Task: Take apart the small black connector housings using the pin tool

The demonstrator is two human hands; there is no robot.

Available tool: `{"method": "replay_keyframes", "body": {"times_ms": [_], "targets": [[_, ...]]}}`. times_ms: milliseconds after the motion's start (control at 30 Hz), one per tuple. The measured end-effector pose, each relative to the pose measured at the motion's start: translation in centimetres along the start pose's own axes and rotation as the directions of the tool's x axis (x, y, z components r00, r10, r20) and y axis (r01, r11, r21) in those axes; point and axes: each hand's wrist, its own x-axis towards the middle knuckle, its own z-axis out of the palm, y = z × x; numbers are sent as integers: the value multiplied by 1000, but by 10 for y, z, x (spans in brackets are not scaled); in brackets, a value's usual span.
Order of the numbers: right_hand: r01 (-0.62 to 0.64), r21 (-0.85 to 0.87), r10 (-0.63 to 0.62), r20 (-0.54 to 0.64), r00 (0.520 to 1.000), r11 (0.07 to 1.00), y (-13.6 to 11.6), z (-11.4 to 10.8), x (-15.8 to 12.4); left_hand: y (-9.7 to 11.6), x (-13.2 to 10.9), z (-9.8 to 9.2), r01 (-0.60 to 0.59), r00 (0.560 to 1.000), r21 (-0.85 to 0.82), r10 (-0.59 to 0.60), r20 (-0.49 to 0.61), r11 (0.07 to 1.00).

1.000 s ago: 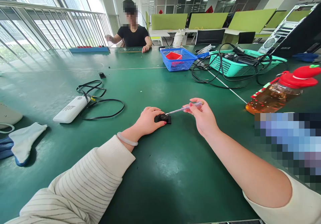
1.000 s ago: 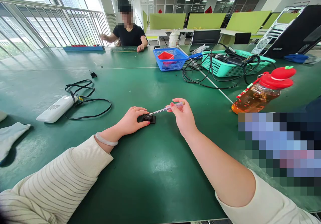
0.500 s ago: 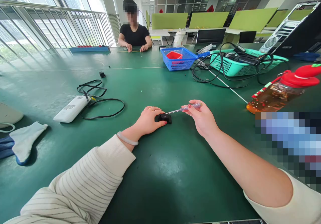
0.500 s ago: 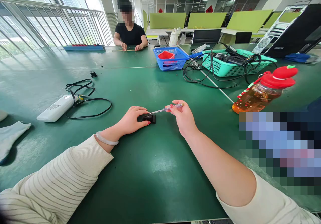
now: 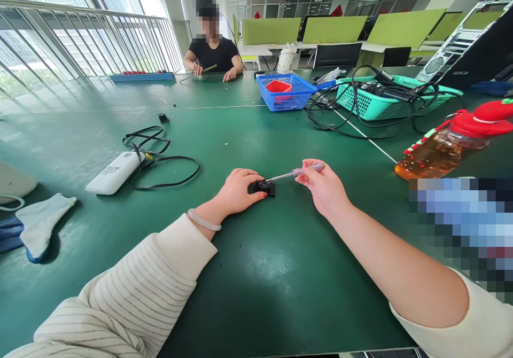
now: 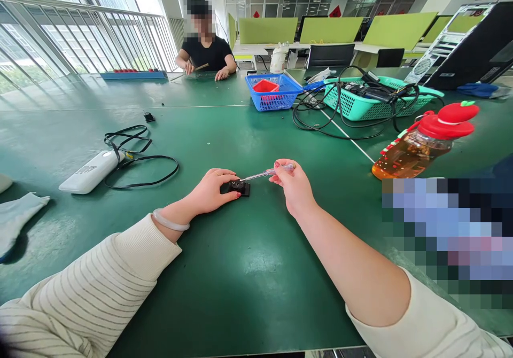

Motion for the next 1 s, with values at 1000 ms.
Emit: {"method": "replay_keyframes", "body": {"times_ms": [1000], "targets": [[88, 60, -90, 18, 996, 994, -2, -2, 1, 1, -2, -1, 0, 1000, -18, 0, 2, 1000]]}}
